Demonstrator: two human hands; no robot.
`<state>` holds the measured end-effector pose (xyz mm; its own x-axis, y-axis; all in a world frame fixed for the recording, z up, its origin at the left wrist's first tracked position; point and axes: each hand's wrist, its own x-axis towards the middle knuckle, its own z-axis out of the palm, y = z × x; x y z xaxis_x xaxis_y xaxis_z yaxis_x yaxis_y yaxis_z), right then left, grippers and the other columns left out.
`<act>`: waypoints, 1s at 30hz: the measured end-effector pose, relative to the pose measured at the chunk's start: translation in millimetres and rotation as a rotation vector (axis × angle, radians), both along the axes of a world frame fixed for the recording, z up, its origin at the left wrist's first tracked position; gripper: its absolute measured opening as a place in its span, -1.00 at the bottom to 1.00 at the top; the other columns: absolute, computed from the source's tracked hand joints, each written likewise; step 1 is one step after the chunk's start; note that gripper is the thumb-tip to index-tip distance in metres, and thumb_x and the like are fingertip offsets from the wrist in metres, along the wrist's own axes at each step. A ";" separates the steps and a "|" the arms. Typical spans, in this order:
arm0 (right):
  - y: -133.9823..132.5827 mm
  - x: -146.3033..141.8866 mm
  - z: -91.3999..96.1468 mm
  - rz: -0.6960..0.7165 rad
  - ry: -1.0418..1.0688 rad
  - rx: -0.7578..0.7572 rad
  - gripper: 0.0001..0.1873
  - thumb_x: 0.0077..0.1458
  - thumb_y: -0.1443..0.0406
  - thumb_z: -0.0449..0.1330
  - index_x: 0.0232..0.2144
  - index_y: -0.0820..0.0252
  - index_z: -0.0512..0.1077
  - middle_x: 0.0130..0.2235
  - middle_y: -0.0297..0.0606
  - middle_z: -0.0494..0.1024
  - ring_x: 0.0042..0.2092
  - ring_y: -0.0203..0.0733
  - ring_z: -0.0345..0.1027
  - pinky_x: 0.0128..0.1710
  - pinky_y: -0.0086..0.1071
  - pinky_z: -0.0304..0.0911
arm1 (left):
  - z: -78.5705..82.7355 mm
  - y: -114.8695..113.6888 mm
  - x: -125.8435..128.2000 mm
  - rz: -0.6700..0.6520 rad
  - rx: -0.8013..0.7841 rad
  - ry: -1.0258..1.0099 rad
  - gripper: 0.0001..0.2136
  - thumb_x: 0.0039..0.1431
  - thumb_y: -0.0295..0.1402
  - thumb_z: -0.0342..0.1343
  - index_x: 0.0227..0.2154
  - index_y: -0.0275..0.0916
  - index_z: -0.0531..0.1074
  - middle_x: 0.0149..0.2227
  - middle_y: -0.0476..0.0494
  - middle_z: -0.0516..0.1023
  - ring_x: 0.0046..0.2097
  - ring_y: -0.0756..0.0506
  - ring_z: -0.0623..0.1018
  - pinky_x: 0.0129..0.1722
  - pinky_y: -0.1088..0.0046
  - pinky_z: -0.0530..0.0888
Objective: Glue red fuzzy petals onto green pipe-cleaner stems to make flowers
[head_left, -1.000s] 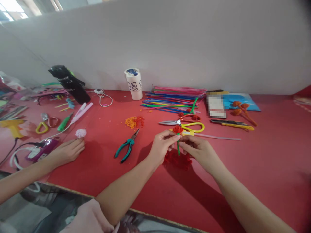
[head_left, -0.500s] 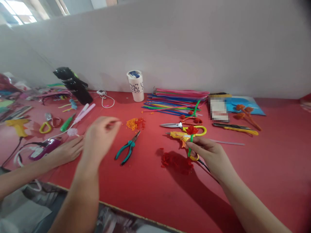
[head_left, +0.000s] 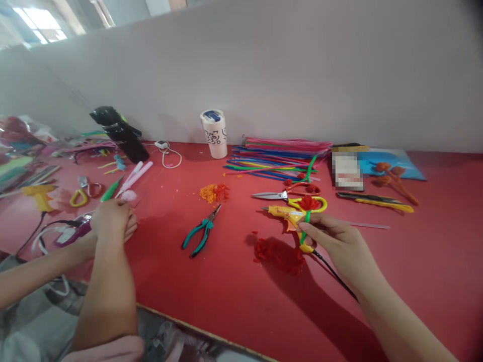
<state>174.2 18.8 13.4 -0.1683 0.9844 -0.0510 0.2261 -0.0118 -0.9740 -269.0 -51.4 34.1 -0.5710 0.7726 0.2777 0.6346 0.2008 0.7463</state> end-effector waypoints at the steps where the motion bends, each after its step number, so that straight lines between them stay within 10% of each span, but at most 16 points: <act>1: 0.1 0.5 0.2 -0.005 -0.001 0.003 -0.65 -0.16 0.02 0.29 -0.54 0.18 0.39 -0.62 -0.40 0.30 -0.56 -0.34 0.16 -0.55 -0.45 0.11 | 1.6 0.9 3.9 0.070 0.005 0.042 -0.74 -0.14 -0.42 0.21 -0.78 -0.21 0.25 -0.84 0.11 0.05 -0.48 -0.11 0.42 -0.28 0.30 0.31; 7: -0.6 -0.3 4.0 0.013 0.000 0.009 -0.68 -0.11 0.05 0.27 -0.55 0.18 0.39 -0.64 -0.41 0.30 -0.56 -0.33 0.18 -0.53 -0.44 0.12 | 7.8 9.2 62.8 0.103 0.101 0.121 -0.94 -0.08 -0.40 0.18 -0.58 -0.18 0.41 -0.59 0.13 0.36 -0.40 -0.04 0.42 -0.25 0.40 0.35; 15: 2.5 0.1 -2.2 0.052 0.016 0.037 -0.72 -0.04 0.10 0.23 -0.56 0.19 0.36 -0.64 -0.43 0.30 -0.57 -0.36 0.15 -0.55 -0.46 0.09 | -15.6 10.2 183.4 -0.635 0.286 -0.631 -0.85 -0.01 -0.27 0.23 -0.37 -0.20 0.53 -0.31 -0.15 0.57 -0.34 -0.08 0.55 -0.30 0.38 0.49; 30: 2.7 0.4 -2.2 0.073 0.012 0.031 -0.72 -0.03 0.11 0.21 -0.56 0.19 0.36 -0.63 -0.42 0.29 -0.57 -0.36 0.13 -0.56 -0.46 0.05 | -3.5 10.0 210.0 -0.880 0.354 -0.474 -0.86 0.04 -0.30 0.20 -0.32 -0.17 0.56 -0.28 -0.20 0.58 -0.22 -0.11 0.56 -0.22 0.40 0.48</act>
<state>174.6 21.4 11.2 -0.2400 0.9706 -0.0178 0.2134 0.0349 -0.9763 -58.9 -41.4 30.6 0.0410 0.8852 0.4634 0.0796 -0.4652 0.8816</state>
